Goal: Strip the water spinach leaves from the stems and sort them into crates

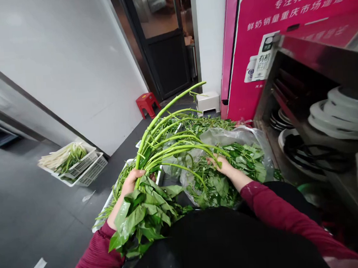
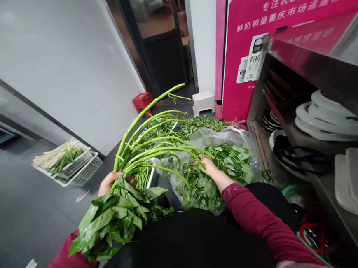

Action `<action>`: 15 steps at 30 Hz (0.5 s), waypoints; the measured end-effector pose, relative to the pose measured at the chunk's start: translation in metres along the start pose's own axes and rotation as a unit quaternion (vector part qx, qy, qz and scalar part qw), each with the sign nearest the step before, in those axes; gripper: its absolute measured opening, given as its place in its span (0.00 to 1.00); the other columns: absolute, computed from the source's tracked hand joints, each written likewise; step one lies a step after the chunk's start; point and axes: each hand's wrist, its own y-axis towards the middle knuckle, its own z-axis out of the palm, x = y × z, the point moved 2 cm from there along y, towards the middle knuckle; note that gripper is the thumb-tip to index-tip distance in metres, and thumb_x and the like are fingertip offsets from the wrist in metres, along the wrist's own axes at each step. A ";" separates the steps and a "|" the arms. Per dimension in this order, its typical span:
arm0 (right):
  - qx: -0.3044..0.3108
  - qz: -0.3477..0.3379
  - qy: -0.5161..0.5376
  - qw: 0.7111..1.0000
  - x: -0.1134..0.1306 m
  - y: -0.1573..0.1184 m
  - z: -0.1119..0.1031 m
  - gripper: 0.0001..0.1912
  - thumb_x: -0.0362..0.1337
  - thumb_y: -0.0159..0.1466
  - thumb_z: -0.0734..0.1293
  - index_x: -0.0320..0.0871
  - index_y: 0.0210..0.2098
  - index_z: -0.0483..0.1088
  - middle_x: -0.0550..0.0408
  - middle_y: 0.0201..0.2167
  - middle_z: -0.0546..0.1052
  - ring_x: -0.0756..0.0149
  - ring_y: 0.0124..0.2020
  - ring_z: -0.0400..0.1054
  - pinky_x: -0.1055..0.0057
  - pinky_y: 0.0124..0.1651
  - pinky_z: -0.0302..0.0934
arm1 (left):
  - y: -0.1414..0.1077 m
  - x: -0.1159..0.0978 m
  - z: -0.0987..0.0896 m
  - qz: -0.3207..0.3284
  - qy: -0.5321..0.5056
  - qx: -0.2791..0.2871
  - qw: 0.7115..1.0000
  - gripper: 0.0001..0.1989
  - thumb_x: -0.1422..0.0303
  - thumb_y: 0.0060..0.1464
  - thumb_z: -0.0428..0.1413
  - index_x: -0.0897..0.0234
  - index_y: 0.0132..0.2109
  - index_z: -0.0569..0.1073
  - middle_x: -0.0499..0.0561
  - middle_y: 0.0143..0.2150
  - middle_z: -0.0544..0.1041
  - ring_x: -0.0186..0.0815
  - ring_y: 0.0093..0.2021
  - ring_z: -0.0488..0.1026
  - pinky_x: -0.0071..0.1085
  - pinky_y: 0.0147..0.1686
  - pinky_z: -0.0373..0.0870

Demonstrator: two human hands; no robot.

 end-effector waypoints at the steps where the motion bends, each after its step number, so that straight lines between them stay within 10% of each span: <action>1: -0.006 0.010 0.008 1.000 -0.004 -0.002 -0.001 0.13 0.42 0.63 0.60 0.38 0.38 0.65 0.57 0.28 0.69 0.76 0.22 0.61 0.75 0.25 0.60 | -0.001 0.000 0.000 -0.004 -0.003 0.003 1.000 0.11 0.65 0.36 0.52 0.64 0.31 0.69 0.48 0.19 0.69 0.38 0.25 0.71 0.32 0.21 0.70; 7: 0.028 0.024 0.032 0.999 -0.013 -0.025 -0.016 0.15 0.47 0.53 0.66 0.41 0.31 0.68 0.58 0.22 0.68 0.76 0.15 0.52 0.74 0.19 0.53 | 0.001 0.001 0.001 -0.028 -0.037 0.029 0.998 0.09 0.63 0.36 0.52 0.64 0.26 0.65 0.48 0.18 0.66 0.37 0.24 0.70 0.32 0.22 0.70; 15: 0.106 -0.103 0.028 0.989 0.055 -0.013 0.026 0.19 0.49 0.52 0.66 0.48 0.41 0.69 0.53 0.37 0.73 0.61 0.38 0.64 0.67 0.36 0.61 | 0.003 0.006 0.013 -0.031 -0.009 0.036 0.999 0.14 0.64 0.36 0.51 0.65 0.33 0.69 0.50 0.20 0.69 0.40 0.26 0.71 0.34 0.23 0.71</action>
